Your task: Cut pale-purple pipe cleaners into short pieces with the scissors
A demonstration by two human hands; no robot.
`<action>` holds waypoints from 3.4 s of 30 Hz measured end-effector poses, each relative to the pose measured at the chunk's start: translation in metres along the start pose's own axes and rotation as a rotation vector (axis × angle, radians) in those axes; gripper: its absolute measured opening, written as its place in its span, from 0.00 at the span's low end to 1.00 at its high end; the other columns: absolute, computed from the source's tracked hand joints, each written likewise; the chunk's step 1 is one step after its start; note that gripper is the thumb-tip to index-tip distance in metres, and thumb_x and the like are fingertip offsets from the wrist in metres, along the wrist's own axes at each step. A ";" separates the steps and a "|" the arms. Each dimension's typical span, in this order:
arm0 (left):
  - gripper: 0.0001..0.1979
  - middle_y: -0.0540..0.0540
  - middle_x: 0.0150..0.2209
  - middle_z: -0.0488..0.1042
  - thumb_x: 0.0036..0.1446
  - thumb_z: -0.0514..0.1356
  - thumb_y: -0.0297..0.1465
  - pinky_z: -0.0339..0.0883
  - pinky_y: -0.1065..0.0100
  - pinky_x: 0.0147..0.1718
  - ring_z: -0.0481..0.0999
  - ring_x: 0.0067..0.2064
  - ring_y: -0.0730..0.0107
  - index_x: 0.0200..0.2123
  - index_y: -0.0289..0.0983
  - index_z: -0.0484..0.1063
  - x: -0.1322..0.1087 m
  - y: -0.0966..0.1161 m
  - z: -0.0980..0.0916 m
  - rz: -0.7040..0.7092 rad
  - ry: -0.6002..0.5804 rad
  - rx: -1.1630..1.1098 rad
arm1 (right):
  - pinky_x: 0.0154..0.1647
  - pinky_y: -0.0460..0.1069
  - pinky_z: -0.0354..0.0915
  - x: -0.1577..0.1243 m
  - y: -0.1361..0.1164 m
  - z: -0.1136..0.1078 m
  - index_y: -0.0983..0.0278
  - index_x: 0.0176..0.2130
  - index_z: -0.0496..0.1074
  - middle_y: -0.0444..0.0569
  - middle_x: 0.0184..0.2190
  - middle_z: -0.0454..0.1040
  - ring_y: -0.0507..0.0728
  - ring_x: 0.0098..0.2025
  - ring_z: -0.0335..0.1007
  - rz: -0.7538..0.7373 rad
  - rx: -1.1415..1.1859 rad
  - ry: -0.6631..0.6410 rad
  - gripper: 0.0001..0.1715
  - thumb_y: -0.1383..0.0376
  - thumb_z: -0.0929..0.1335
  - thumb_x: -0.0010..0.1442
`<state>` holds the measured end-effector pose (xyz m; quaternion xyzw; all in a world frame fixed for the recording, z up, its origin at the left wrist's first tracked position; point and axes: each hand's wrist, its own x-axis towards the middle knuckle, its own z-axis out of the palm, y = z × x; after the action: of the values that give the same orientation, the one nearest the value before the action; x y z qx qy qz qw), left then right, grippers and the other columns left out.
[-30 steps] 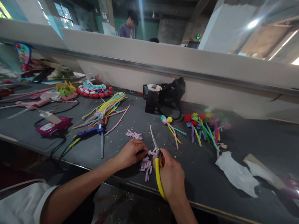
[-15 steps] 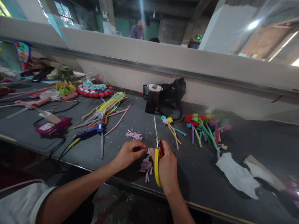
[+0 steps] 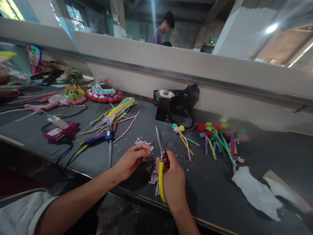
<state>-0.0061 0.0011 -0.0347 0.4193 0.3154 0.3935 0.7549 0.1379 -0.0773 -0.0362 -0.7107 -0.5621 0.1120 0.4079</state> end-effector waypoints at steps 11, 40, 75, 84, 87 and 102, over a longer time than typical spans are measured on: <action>0.09 0.51 0.27 0.73 0.43 0.70 0.28 0.62 0.72 0.30 0.68 0.27 0.78 0.29 0.35 0.75 -0.002 0.010 0.001 -0.010 0.056 -0.404 | 0.38 0.48 0.68 -0.021 -0.007 0.002 0.60 0.52 0.70 0.49 0.45 0.78 0.57 0.42 0.76 -0.028 -0.318 -0.106 0.21 0.56 0.61 0.63; 0.07 0.51 0.24 0.72 0.42 0.70 0.27 0.61 0.70 0.33 0.67 0.27 0.78 0.26 0.34 0.77 -0.003 0.012 -0.005 -0.036 0.055 -0.350 | 0.34 0.47 0.67 -0.027 -0.004 -0.004 0.55 0.49 0.72 0.43 0.39 0.80 0.56 0.38 0.78 -0.089 -0.433 -0.128 0.18 0.57 0.60 0.64; 0.07 0.51 0.23 0.72 0.39 0.71 0.27 0.61 0.70 0.32 0.67 0.25 0.78 0.24 0.34 0.77 -0.003 0.017 -0.004 -0.056 0.052 -0.319 | 0.28 0.44 0.65 -0.033 -0.002 0.000 0.58 0.48 0.73 0.44 0.35 0.81 0.56 0.32 0.79 -0.113 -0.416 -0.122 0.19 0.61 0.61 0.61; 0.07 0.52 0.24 0.72 0.40 0.70 0.27 0.61 0.71 0.31 0.68 0.26 0.78 0.26 0.33 0.76 -0.002 0.014 -0.003 -0.044 0.028 -0.360 | 0.29 0.46 0.66 -0.031 -0.002 0.000 0.55 0.49 0.71 0.43 0.37 0.80 0.57 0.34 0.78 -0.041 -0.467 -0.154 0.17 0.59 0.61 0.63; 0.07 0.52 0.24 0.72 0.41 0.70 0.26 0.62 0.71 0.32 0.68 0.26 0.78 0.26 0.33 0.76 -0.002 0.012 -0.003 -0.036 0.026 -0.369 | 0.30 0.46 0.66 -0.032 -0.006 -0.001 0.55 0.47 0.71 0.41 0.35 0.80 0.57 0.34 0.78 -0.046 -0.471 -0.166 0.16 0.59 0.60 0.63; 0.07 0.51 0.25 0.73 0.42 0.70 0.26 0.61 0.71 0.33 0.68 0.27 0.77 0.26 0.33 0.76 -0.001 0.010 -0.004 -0.016 0.007 -0.336 | 0.29 0.45 0.64 -0.033 -0.010 -0.004 0.52 0.50 0.71 0.41 0.36 0.81 0.56 0.34 0.78 0.075 -0.403 -0.234 0.18 0.59 0.60 0.62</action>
<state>-0.0130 0.0049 -0.0276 0.2833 0.2510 0.4362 0.8164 0.1222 -0.1086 -0.0363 -0.7804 -0.5897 0.0943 0.1854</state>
